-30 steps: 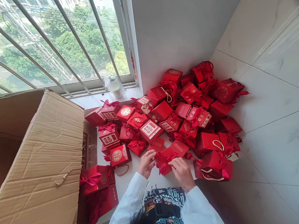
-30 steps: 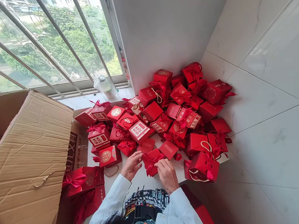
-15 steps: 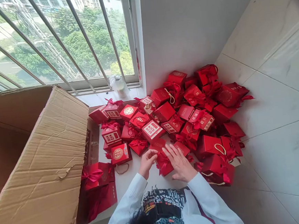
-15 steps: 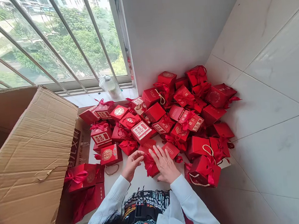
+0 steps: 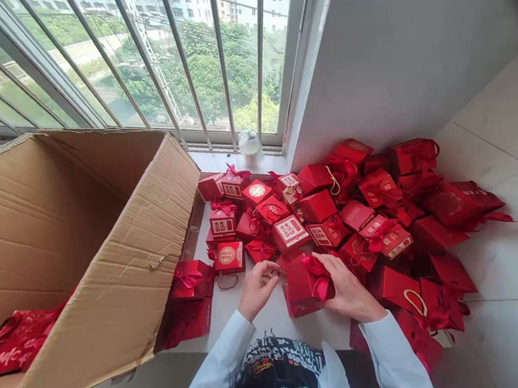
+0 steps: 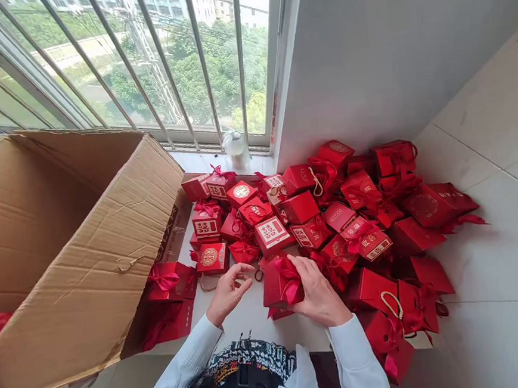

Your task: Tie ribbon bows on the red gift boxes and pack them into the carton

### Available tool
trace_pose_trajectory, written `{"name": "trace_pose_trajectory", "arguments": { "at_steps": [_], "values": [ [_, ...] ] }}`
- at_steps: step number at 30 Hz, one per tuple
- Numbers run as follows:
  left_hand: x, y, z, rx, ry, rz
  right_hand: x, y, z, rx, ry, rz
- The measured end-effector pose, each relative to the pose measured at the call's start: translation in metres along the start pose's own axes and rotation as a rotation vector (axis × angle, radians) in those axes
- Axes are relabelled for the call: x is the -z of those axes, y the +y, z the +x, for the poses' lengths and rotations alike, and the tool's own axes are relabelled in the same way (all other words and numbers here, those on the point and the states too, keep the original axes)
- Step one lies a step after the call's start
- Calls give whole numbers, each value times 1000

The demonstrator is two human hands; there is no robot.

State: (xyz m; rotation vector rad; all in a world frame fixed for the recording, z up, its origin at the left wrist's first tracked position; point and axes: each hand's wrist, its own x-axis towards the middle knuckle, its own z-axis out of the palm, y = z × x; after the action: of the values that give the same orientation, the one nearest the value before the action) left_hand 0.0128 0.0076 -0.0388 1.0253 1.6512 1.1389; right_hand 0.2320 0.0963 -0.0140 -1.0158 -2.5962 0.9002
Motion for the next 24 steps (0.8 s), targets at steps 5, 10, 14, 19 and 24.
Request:
{"name": "trace_pose_trajectory", "arguments": {
  "at_steps": [5, 10, 14, 19, 24],
  "values": [
    [12, 21, -20, -214, -147, 63, 23, -28, 12, 80, 0, -9],
    [31, 33, -40, -355, -96, 133, 32, -64, 30, 165, -44, -47],
    [48, 29, -55, -387, 50, 178, 27, -100, 46, 241, -82, -107],
    [68, 3, -77, -279, 181, 213, -7, -135, 64, 262, -157, -136],
    [102, -50, -119, 48, 24, 312, -71, -153, 65, 238, -204, -116]
  ]
}}
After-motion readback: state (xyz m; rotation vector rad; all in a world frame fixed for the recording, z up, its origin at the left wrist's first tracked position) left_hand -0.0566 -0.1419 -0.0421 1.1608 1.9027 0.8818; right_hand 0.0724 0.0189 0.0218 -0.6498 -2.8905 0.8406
